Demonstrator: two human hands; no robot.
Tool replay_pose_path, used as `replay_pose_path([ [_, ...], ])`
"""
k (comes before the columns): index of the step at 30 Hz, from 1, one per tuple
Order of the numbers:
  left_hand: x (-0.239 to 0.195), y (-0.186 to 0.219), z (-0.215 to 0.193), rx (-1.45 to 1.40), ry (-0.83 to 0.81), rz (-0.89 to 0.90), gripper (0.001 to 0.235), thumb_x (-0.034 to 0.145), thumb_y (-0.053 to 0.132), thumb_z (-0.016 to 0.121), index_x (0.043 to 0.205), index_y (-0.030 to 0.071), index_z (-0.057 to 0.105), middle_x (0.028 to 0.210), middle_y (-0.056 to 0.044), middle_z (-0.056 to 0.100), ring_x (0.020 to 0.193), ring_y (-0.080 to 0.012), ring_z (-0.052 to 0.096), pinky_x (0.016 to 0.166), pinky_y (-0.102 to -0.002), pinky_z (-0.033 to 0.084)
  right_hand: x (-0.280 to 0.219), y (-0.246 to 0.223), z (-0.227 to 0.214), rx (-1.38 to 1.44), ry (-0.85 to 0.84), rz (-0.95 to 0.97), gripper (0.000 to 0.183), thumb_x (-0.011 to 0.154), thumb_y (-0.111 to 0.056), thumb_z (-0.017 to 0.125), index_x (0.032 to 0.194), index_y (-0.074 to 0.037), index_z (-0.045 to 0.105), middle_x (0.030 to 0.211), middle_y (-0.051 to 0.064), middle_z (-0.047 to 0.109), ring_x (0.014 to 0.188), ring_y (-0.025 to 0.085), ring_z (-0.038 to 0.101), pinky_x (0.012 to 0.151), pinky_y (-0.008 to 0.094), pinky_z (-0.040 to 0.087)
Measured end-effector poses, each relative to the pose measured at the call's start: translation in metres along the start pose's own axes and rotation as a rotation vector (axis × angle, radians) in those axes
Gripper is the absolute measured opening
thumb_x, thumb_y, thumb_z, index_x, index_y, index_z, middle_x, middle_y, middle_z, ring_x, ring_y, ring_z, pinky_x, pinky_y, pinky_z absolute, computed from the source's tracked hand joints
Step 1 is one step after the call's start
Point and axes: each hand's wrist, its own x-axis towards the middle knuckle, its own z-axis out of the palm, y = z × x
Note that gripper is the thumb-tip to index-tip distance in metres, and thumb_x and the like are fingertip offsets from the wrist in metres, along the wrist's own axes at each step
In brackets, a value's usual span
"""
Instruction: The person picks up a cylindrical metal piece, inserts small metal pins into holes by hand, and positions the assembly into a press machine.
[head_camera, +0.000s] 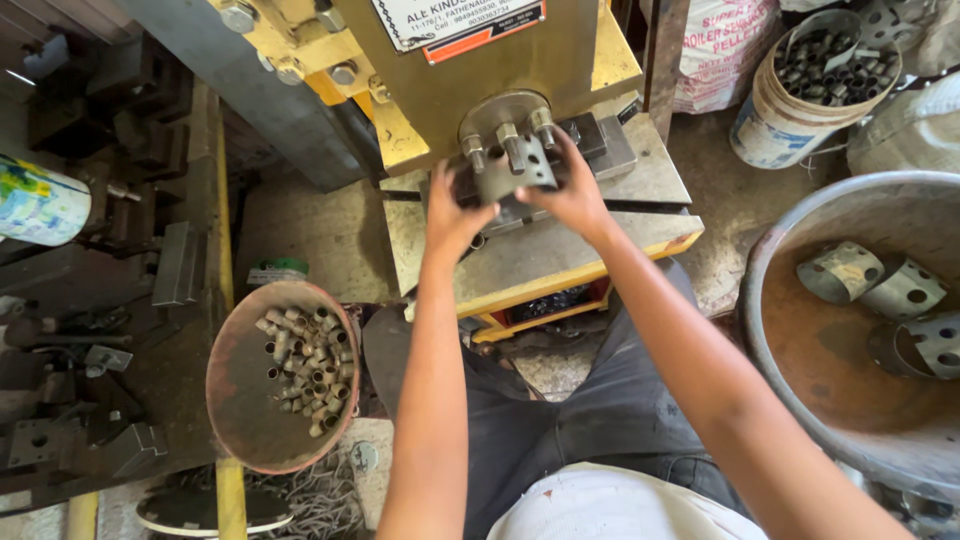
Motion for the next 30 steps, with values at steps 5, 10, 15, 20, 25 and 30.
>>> replay_pose_path([
  [5,-0.068,0.012,0.004,-0.539,-0.002,-0.103,0.119,0.062,0.01,0.088,0.162,0.003,0.021,0.155,-0.024,0.043,0.138,-0.0459,0.047,0.108,-0.051,0.047,-0.066,-0.002,-0.002,0.234,-0.202,0.039,0.109,0.074,-0.006,0.091,0.162,-0.008,0.027,0.156,0.018,0.045,0.138,0.027,0.051,0.114,0.041,0.045],
  [10,-0.129,-0.012,-0.023,-0.61,-0.116,-0.189,0.12,0.067,0.007,0.086,0.161,0.014,0.01,0.156,-0.016,0.035,0.143,-0.032,0.039,0.106,-0.047,0.048,-0.109,0.013,0.01,0.36,-0.172,0.322,0.081,0.076,0.002,0.085,0.146,-0.002,0.045,0.133,0.015,0.066,0.123,0.023,0.062,0.1,0.036,0.055],
  [15,-0.202,-0.071,-0.137,0.134,0.692,-0.225,0.057,0.083,0.025,0.08,0.134,0.004,0.063,0.129,-0.014,0.066,0.117,-0.0281,0.063,0.101,-0.04,0.051,-0.135,0.015,0.02,0.355,-0.167,0.388,0.083,0.074,0.007,0.083,0.147,-0.005,0.044,0.127,0.01,0.066,0.118,0.021,0.061,0.093,0.035,0.053],
  [20,-0.275,-0.145,-0.256,0.923,0.638,-0.671,0.063,0.091,0.041,0.068,0.144,0.011,0.05,0.145,-0.021,0.05,0.128,-0.0425,0.05,0.102,-0.055,0.041,-0.142,0.007,0.025,0.645,-0.097,0.534,0.088,0.069,0.007,0.081,0.146,-0.014,0.045,0.127,0.005,0.062,0.116,0.022,0.064,0.093,0.046,0.058],
  [25,-0.297,-0.172,-0.277,1.065,0.481,-0.687,0.075,0.085,0.045,0.075,0.142,0.001,0.052,0.144,-0.033,0.051,0.125,-0.0512,0.052,0.1,-0.056,0.044,-0.155,0.019,0.014,0.808,-0.169,0.517,0.077,0.075,0.002,0.081,0.144,-0.008,0.048,0.13,0.009,0.063,0.119,0.027,0.065,0.098,0.048,0.057],
  [30,-0.294,-0.166,-0.28,0.803,0.585,-0.724,0.054,0.084,0.039,0.08,0.121,0.001,0.071,0.122,-0.025,0.071,0.113,-0.0432,0.067,0.098,-0.051,0.051,-0.166,0.027,-0.002,0.872,-0.204,0.574,0.072,0.08,-0.002,0.082,0.145,-0.003,0.051,0.134,0.013,0.064,0.121,0.029,0.063,0.101,0.047,0.056],
])
